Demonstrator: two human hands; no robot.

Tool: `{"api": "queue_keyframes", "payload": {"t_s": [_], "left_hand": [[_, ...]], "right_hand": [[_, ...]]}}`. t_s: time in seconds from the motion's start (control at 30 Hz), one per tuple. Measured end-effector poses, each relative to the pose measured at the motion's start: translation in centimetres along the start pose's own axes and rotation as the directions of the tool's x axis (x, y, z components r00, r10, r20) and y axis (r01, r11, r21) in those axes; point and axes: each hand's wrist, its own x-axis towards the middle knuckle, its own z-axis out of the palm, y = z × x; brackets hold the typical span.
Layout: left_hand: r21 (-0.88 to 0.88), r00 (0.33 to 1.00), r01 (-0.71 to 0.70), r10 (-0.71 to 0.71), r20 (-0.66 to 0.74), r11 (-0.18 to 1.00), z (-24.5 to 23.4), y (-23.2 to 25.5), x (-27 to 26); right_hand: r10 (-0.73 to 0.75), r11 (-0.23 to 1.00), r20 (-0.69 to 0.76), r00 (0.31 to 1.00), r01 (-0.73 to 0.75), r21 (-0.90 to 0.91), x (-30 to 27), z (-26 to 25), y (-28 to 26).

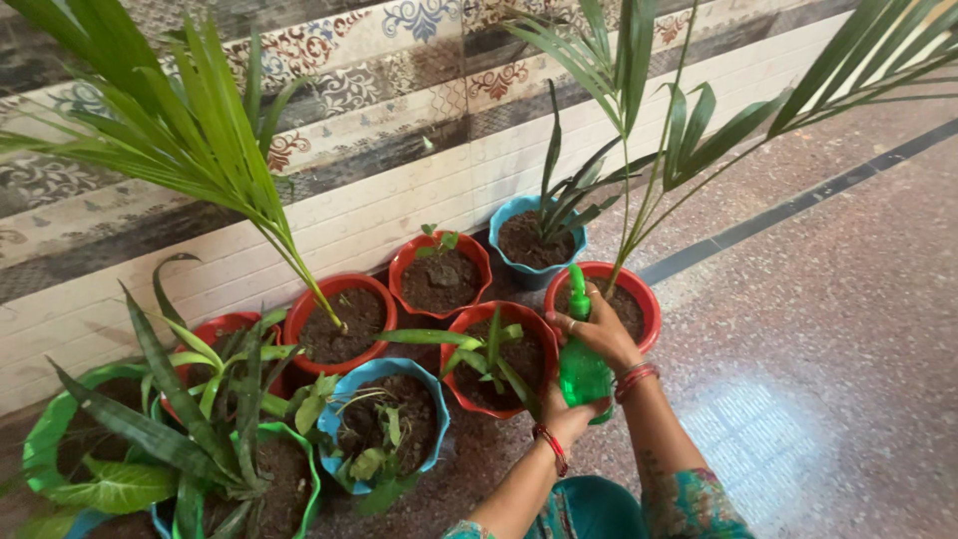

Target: The person uses a green spray bottle to mist water onto several potted plants arranged on the floor. The person systematically sprays each plant's leaves and soil.

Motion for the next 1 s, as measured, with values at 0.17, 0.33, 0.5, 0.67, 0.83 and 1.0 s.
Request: {"api": "queue_keyframes", "payload": {"t_s": [0.17,0.33,0.5,0.67,0.83,1.0], "left_hand": [[-0.124,0.996,0.061,-0.053,0.068,0.990,-0.5,1.4,1.4],[-0.188,0.995,0.060,-0.072,-0.062,0.980,0.1,0.4,4.2],[-0.195,0.997,0.035,-0.049,-0.068,0.980,-0.4,0.6,6.4],[-0.305,0.975,0.219,-0.221,0.030,0.927,-1.8,1.3,7.4],[-0.429,0.966,0.231,-0.260,-0.010,0.873,-1.7,3.2,8.2],[-0.335,0.939,0.343,-0.335,0.085,0.877,-1.6,6.3,6.8]], "right_hand": [[-0.116,0.987,0.139,0.983,0.130,-0.095,1.6,-0.4,-1.1],[-0.087,0.993,0.074,0.993,0.092,-0.074,6.3,0.4,1.7],[-0.011,0.988,-0.034,0.999,0.005,-0.153,12.9,0.5,3.4],[-0.115,0.908,0.015,0.993,0.111,-0.404,17.3,1.9,4.5],[-0.154,0.852,0.062,0.986,0.164,-0.497,19.2,3.8,3.1],[-0.105,0.818,0.038,0.994,0.108,-0.565,19.4,3.5,4.6]]}}
